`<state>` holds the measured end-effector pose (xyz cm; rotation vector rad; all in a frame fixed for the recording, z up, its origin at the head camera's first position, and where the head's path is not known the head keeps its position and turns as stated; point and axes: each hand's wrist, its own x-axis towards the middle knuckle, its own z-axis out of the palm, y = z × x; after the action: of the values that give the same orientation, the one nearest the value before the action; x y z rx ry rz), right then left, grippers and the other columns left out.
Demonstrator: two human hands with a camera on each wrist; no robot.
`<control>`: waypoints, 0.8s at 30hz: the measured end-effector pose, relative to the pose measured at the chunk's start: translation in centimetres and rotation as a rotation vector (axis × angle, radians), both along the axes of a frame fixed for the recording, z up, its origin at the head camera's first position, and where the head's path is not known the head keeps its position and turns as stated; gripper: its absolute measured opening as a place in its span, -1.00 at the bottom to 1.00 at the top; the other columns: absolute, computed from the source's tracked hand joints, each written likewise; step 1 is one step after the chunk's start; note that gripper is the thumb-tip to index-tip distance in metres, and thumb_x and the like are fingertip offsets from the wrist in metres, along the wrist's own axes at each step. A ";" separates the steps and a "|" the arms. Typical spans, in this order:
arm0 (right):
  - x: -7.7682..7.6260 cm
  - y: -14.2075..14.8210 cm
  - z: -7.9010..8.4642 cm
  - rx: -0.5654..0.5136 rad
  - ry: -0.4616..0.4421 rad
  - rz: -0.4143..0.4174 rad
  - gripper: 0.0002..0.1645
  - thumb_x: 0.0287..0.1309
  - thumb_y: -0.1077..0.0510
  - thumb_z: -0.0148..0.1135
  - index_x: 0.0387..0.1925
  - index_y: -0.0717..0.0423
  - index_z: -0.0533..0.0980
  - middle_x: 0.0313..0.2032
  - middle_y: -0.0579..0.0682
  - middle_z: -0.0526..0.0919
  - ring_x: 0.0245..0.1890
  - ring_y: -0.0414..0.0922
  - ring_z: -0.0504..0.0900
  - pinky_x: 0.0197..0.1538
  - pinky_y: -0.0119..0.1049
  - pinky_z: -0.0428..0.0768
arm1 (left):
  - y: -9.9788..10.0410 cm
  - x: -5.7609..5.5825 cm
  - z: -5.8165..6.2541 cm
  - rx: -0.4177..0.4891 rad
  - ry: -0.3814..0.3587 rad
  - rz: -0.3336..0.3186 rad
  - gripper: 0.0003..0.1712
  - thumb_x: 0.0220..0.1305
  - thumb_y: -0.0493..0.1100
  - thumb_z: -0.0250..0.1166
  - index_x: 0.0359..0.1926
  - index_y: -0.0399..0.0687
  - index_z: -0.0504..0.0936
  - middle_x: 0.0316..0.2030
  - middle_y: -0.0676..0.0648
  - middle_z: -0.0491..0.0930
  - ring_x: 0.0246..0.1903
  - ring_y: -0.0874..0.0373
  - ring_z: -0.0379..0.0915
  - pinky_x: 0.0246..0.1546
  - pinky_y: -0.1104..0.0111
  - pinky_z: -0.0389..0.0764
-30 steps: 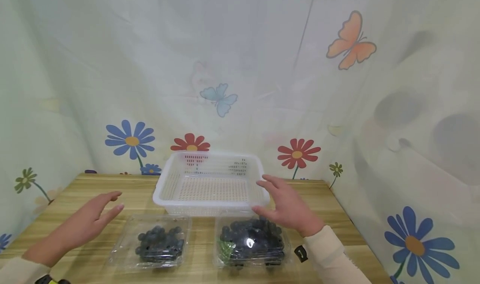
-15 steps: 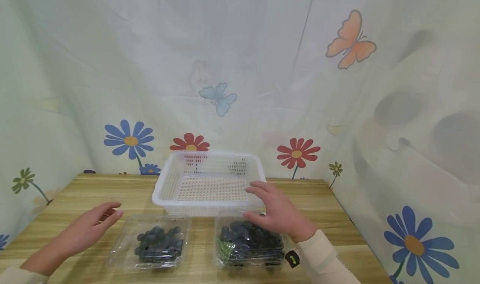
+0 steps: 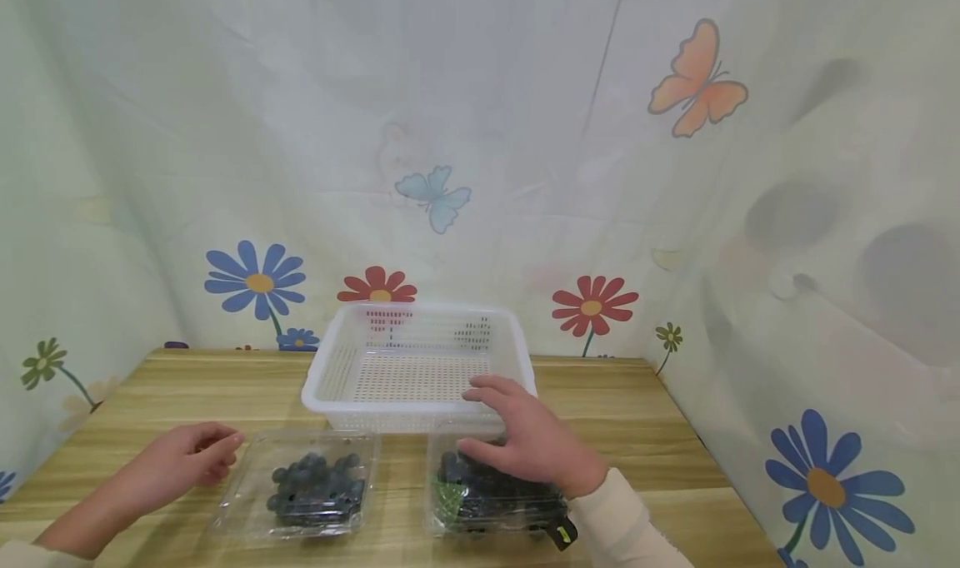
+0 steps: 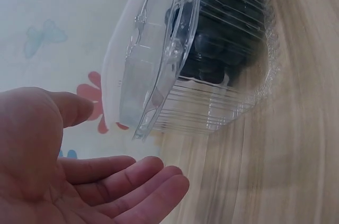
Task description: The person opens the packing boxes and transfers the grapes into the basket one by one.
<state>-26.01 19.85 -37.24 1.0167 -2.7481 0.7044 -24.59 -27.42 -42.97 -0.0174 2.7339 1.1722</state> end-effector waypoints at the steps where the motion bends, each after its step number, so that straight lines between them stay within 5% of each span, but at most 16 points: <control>1: 0.1 -0.2 0.0 0.000 0.000 0.002 -0.22 0.21 -0.37 0.33 0.35 -0.13 0.47 0.46 -0.19 0.36 0.44 -0.09 0.40 0.33 0.05 0.57 | 0.0 0.0 -0.1 0.036 -0.014 0.008 -0.32 0.53 0.19 0.10 0.16 -0.42 0.55 -0.27 -0.07 0.64 -0.27 0.14 0.56 -0.29 0.27 0.71; 6: 0.4 -0.9 -0.1 0.009 0.013 0.018 -0.24 0.23 -0.36 0.31 0.35 -0.12 0.48 0.46 -0.17 0.37 0.47 -0.09 0.36 0.35 0.05 0.55 | 0.1 0.0 -0.5 0.142 -0.048 0.032 -0.36 0.53 0.12 0.14 0.19 -0.45 0.52 -0.22 -0.12 0.62 -0.26 0.13 0.59 -0.25 0.25 0.77; 24: 1.3 -3.9 -0.6 0.004 -0.034 0.092 -0.29 0.26 -0.31 0.32 0.35 -0.15 0.48 0.49 -0.22 0.32 0.48 -0.15 0.34 0.38 -0.06 0.53 | 0.1 -0.1 -1.8 0.226 -0.135 0.079 -0.42 0.54 0.05 0.14 0.19 -0.44 0.52 -0.29 -0.08 0.60 -0.34 0.11 0.58 -0.30 0.23 0.76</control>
<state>-24.72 15.94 -37.84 1.1484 -2.7471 0.7366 -24.72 -27.36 -44.81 -0.1715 2.4912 1.4383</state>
